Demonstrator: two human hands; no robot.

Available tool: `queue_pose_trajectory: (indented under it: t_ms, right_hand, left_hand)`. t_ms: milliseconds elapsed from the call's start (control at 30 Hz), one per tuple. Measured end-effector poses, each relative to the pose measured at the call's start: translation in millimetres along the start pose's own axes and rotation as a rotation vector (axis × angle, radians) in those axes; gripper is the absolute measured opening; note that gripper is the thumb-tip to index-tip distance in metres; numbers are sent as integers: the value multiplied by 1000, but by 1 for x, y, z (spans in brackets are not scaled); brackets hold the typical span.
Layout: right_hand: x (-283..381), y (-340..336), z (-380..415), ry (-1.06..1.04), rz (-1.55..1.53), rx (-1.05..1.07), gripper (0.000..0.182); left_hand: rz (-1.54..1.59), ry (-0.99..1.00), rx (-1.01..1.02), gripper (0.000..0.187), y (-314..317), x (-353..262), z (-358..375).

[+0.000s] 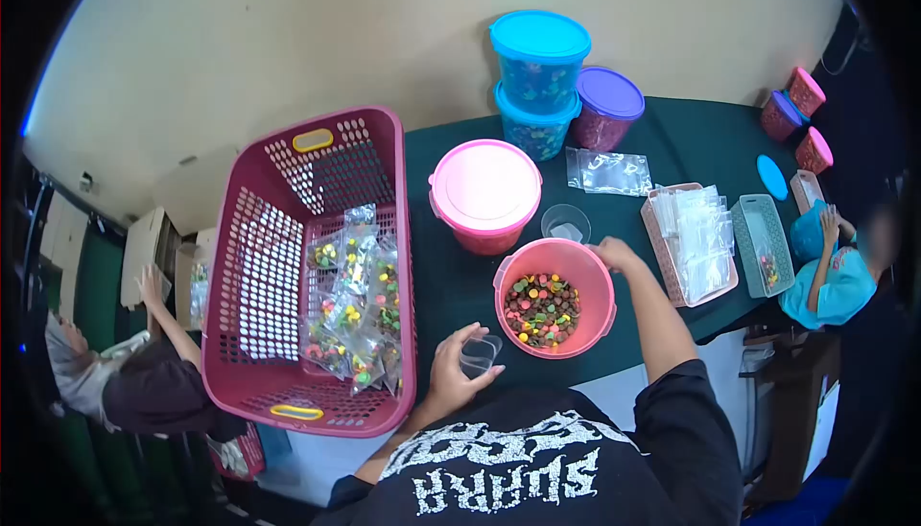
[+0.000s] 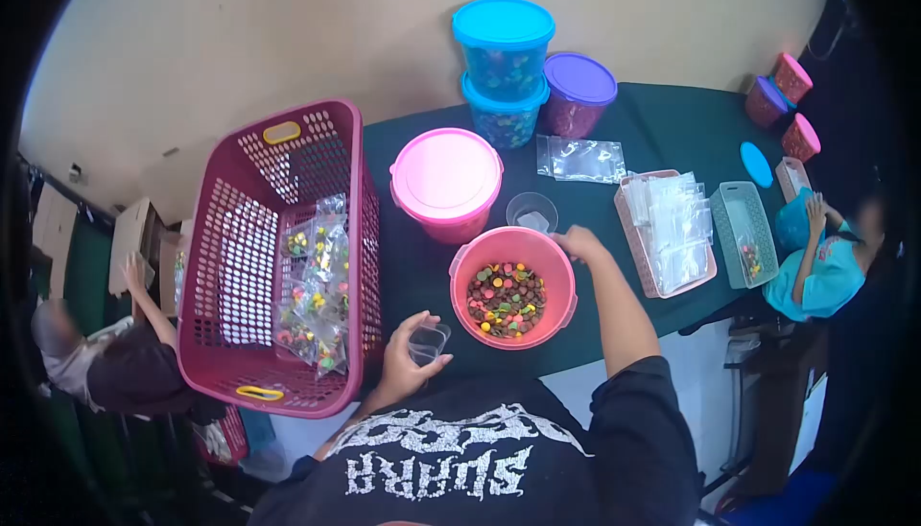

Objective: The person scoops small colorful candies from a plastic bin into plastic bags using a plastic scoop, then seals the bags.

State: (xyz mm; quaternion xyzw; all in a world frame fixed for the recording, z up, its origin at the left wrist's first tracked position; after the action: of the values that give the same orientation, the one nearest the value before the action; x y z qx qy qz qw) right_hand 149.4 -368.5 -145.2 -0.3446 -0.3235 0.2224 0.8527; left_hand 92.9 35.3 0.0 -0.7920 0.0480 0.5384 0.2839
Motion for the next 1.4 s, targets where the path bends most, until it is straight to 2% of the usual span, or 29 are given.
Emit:
queue_pose_trajectory:
  t_ms: [33,67,100,167,200,233,300,367,400,433,500,567,633,700,767,833,900,967,1033,1133,1233,1267,1333,1400]
  right_hand:
    - [-3,16,14,98,-154,190,63]
    - [-7,24,9,64,-277,133,49]
    - [-17,40,-6,64,-212,179,49]
    - [-23,44,-32,-127,-651,48,33]
    - [-28,43,-37,-140,-689,37,25]
    - [-24,29,-27,-187,-682,-31,26]
    - [-5,-15,23,-187,-506,-184,23]
    - [7,-60,71,-357,-353,-457,24]
    - [14,-77,101,-388,-359,-498,23]
    - [20,-86,126,-391,-355,-487,23]
    - [47,-96,183,-635,-287,-504,19]
    - [73,-76,225,-947,-84,-431,16]
    - [90,-49,258,-1118,139,-326,14]
    - [88,-21,264,-1190,234,-267,12]
    - [82,-18,265,-1194,225,-295,13]
    - [70,-28,243,-945,264,-389,11]
    - [69,-31,223,-881,232,-431,11]
    - [72,-34,212,-855,114,-590,13]
    - [76,-14,207,-898,115,-558,14]
    - [84,31,228,-1165,245,-398,17]
    - [67,36,259,-1347,245,-335,19]
    - [63,28,258,-1351,245,-333,19]
    - [51,19,246,-1210,376,-241,12]
    - [48,-7,234,-1095,337,-305,8]
  left_hand:
    - [-36,29,3,75,0,-5,-2]
    - [0,-9,-4,75,-1,-2,-7]
    - [43,-83,-38,74,6,3,-3]
    - [70,-151,-88,74,10,10,-4]
    - [77,-195,-99,73,12,11,-5]
    - [117,-238,-121,72,16,19,-4]
    - [89,-316,-115,70,17,11,-10]
    - [179,-402,-142,69,24,20,-9]
    - [228,-433,-160,69,28,26,-8]
    - [373,-519,-160,68,38,39,-5]
    - [613,-667,-178,66,50,43,-5]
    - [615,-659,-204,54,54,51,-9]
    - [615,-606,-257,54,58,47,-18]
    - [555,-556,-249,54,66,28,-26]
    - [496,-496,-251,55,70,14,-34]
    - [313,-258,-207,56,69,-12,-42]
    - [309,-253,-142,56,73,-21,-41]
    - [305,-257,-3,54,85,-32,-40]
    - [234,-282,26,54,90,-31,-37]
    - [155,-228,7,54,88,-25,-35]
    - [92,-205,-70,55,81,-27,-32]
    - [156,-232,-90,55,80,-25,-30]
    - [222,-264,-110,55,82,-23,-25]
    - [189,-261,-122,57,83,-26,-24]
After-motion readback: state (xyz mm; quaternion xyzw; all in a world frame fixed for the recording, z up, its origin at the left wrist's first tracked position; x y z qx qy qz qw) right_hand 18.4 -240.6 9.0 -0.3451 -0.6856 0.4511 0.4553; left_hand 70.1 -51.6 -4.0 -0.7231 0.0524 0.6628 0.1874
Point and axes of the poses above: each hand's wrist, its own z-axis away from the middle knuckle, its own y-axis out of the palm, x = y × z, the point moved 9 cm from there along -z, towards the middle knuckle, and after that the axes turned 4 degrees about y, right-handed, at the moved point
